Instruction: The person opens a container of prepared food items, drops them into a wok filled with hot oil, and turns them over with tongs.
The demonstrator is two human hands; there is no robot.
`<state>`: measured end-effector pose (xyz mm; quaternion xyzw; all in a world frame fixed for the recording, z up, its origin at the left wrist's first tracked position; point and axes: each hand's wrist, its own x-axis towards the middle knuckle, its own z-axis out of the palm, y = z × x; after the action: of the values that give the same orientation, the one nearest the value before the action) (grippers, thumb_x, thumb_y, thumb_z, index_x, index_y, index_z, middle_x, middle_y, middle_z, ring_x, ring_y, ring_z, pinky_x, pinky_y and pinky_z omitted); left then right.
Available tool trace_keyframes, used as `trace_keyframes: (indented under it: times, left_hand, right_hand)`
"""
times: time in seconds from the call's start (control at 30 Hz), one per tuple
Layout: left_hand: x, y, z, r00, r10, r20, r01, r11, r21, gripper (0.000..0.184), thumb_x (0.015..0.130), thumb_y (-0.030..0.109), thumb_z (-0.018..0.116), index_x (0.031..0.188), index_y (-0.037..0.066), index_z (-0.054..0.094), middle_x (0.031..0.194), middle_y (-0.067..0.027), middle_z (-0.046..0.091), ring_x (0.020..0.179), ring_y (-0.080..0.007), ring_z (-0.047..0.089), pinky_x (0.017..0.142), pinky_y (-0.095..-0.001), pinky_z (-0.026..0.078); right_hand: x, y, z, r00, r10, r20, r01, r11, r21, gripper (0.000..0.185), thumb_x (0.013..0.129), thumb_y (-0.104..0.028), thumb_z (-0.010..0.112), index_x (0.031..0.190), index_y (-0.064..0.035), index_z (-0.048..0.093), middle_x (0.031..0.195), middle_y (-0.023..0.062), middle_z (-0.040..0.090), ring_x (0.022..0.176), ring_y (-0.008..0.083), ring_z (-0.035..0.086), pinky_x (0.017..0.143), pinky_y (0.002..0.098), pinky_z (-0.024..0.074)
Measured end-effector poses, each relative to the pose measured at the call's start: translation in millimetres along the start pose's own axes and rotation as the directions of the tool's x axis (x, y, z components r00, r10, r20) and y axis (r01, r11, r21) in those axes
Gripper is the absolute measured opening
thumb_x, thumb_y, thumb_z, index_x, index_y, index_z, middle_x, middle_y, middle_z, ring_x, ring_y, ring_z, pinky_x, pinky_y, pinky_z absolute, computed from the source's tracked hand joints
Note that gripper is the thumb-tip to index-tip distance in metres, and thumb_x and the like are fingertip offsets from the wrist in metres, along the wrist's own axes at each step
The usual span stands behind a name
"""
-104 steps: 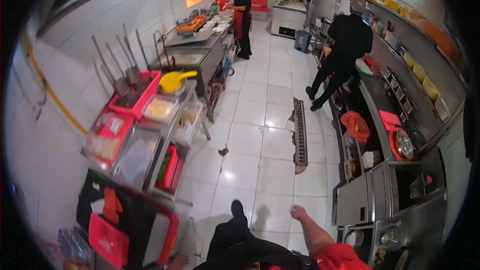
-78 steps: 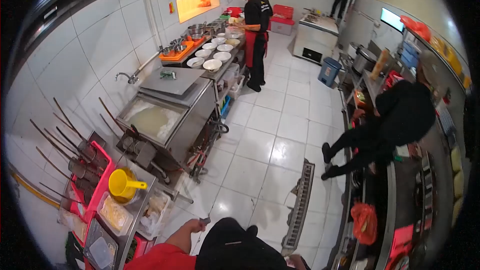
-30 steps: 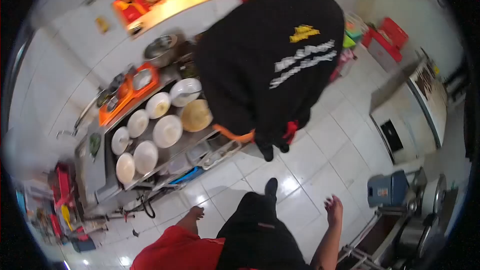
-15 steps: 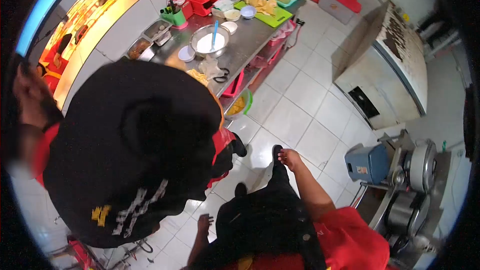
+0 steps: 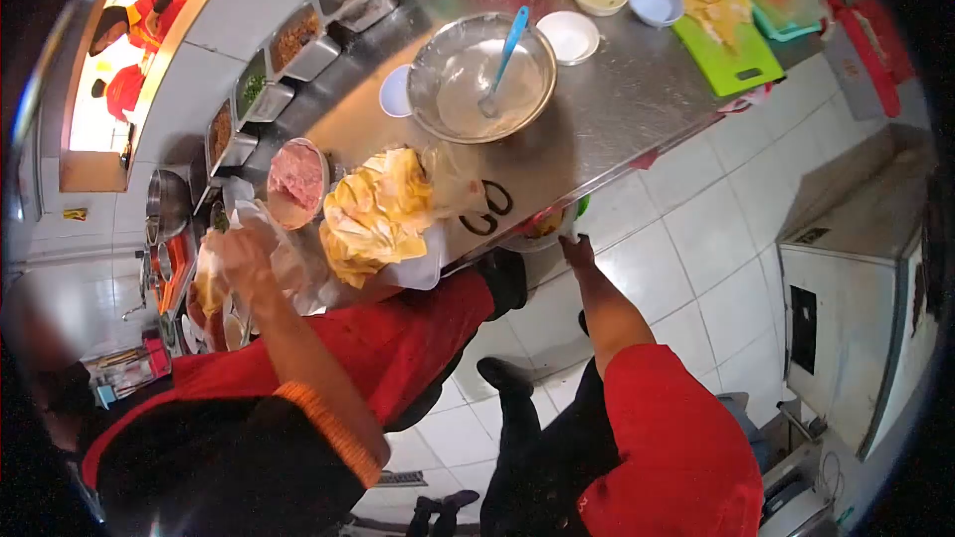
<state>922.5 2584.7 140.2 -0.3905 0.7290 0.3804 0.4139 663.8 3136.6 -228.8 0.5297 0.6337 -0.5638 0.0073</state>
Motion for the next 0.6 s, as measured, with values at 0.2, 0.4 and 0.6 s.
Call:
trace_keyframes:
  times: [0.2,0.4,0.6]
  left_hand:
    - [-43,-3,51,0.994,-0.074,-0.086,0.073,0.997,-0.011,0.022,0.093,0.022,0.049,0.104,0.005,0.058,0.088,-0.0122,0.065,0.073,-0.0218,0.062,0.062,-0.0367,0.051]
    - [-74,-33,69,0.988,-0.119,-0.101,0.113,0.992,-0.065,0.022,0.094,0.021,0.047,0.104,0.005,0.058,0.088,-0.0127,0.064,0.076,-0.024,0.062,0.064,-0.038,0.051]
    - [-97,-87,75,0.991,-0.115,-0.074,0.105,0.986,-0.134,0.022,0.094,0.02,0.045,0.104,0.005,0.058,0.088,-0.0133,0.064,0.079,-0.0262,0.062,0.066,-0.0393,0.052]
  right_hand:
    - [40,-12,33,1.0,0.004,-0.015,-0.007,0.976,-0.218,0.056,0.077,-0.017,0.065,0.124,0.0041,0.043,0.112,0.0254,0.059,0.106,0.0354,0.059,0.085,0.0442,0.0496]
    - [-44,-66,-42,0.987,0.161,0.016,-0.162,0.986,0.049,0.053,0.075,-0.005,0.066,0.122,0.0004,0.042,0.107,0.0201,0.06,0.096,0.0301,0.063,0.077,0.0426,0.0534]
    - [-97,16,-89,0.948,0.319,0.007,-0.301,0.884,0.358,0.046,0.079,-0.006,0.067,0.115,-0.001,0.039,0.092,0.0218,0.059,0.068,0.0306,0.066,0.047,0.0405,0.0561]
